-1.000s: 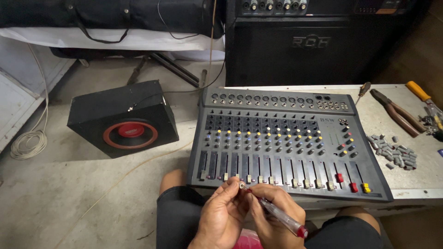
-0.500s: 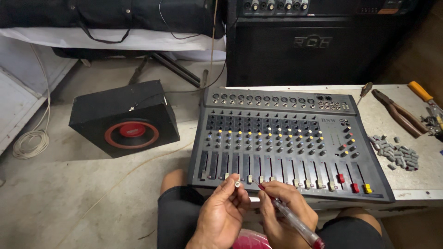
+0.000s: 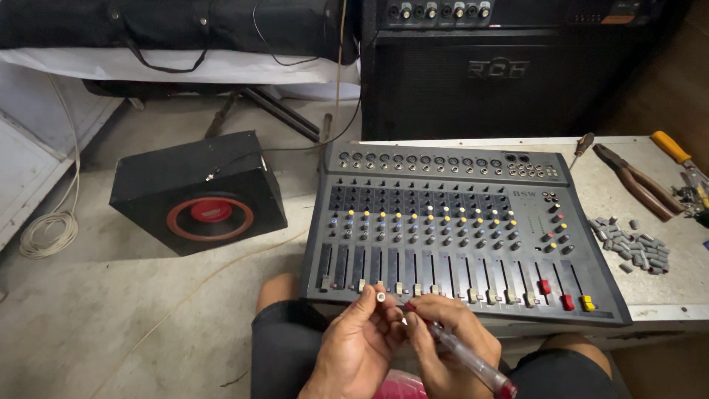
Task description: The person sits at a workbench and replaces the knobs on an audio mixing console. They pull old knobs off the fader and potentiometer shafts, pick new knobs one at a time from a pile on the bench, and press each one onto a shaft, occasionally using a small screwdriver-like tool to help seat or remove knobs.
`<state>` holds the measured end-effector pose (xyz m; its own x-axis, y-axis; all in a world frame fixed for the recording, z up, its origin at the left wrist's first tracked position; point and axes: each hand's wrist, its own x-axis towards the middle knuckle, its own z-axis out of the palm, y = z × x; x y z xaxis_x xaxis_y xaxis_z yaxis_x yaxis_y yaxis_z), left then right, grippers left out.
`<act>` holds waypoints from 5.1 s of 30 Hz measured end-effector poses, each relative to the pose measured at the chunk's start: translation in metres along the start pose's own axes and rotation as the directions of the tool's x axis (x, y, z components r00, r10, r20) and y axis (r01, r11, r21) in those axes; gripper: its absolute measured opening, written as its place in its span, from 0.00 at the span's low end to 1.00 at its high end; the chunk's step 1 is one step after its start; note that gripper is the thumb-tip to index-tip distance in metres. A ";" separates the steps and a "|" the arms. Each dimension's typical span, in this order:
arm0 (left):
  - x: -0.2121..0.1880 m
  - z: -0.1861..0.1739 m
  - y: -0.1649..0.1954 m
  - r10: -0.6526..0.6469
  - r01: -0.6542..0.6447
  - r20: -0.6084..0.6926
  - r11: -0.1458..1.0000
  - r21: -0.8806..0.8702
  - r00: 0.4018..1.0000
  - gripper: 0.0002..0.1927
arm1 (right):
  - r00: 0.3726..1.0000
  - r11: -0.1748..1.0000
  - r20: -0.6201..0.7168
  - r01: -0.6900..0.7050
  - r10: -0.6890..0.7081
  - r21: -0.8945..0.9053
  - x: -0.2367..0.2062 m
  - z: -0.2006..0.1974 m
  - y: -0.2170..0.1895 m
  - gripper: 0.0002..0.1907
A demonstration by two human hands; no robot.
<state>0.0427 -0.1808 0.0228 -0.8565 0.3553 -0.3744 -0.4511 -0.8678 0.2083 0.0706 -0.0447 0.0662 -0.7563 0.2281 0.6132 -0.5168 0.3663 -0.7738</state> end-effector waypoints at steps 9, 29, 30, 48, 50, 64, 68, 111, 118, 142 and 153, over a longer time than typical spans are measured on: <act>0.000 0.003 -0.003 0.076 -0.075 -0.003 0.989 0.128 0.997 0.12 | 0.992 0.991 0.041 0.119 -0.122 0.057 0.004 -0.004 -0.004 0.11; 0.005 -0.005 -0.011 0.298 -0.299 0.059 0.886 0.355 0.953 0.13 | 0.987 0.994 0.123 0.106 -0.106 0.002 0.007 -0.002 -0.003 0.12; 0.005 -0.005 -0.011 0.303 -0.300 0.051 0.882 0.363 0.952 0.13 | 0.986 0.994 0.127 0.113 -0.112 -0.005 0.007 -0.002 -0.003 0.12; 0.007 -0.014 -0.015 0.242 -0.245 0.048 0.915 0.320 0.969 0.15 | 0.981 1.000 0.191 0.028 -0.027 -0.007 0.005 -0.004 0.004 0.09; 0.008 -0.014 -0.015 0.245 -0.249 0.051 0.914 0.321 0.968 0.16 | 0.981 0.999 0.192 0.038 -0.037 -0.003 0.006 -0.004 0.003 0.09; 0.010 -0.015 -0.009 0.264 -0.258 0.021 0.915 0.310 0.964 0.18 | 0.863 0.825 0.228 -0.500 0.451 0.262 -0.002 -0.011 0.019 0.04; 0.007 -0.011 -0.005 0.229 -0.233 0.044 0.936 0.263 0.972 0.17 | 0.917 0.876 0.161 -0.398 0.366 0.275 -0.003 -0.013 0.023 0.04; 0.009 -0.006 -0.008 0.164 -0.151 -0.046 0.968 0.198 0.985 0.14 | 0.980 0.953 0.124 -0.180 0.153 0.246 0.000 -0.008 0.018 0.06; 0.006 -0.002 -0.009 0.147 -0.142 -0.012 0.972 0.187 0.989 0.13 | 0.988 0.981 0.124 -0.116 0.097 0.157 0.001 -0.004 0.016 0.07; 0.014 -0.018 -0.017 0.194 -0.185 -0.022 0.961 0.207 0.981 0.09 | 0.982 0.992 0.151 0.121 -0.116 -0.027 0.007 0.002 0.008 0.10; 0.018 -0.021 -0.016 0.193 -0.171 -0.095 0.963 0.208 0.977 0.09 | 0.971 0.991 0.224 -0.108 0.089 0.076 0.005 -0.002 0.016 0.07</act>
<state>0.0400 -0.1682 -0.0056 -0.8999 0.1464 -0.4108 -0.3405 -0.8244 0.4521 0.0596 -0.0355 0.0569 -0.8698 0.0517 0.4907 -0.4610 0.2697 -0.8455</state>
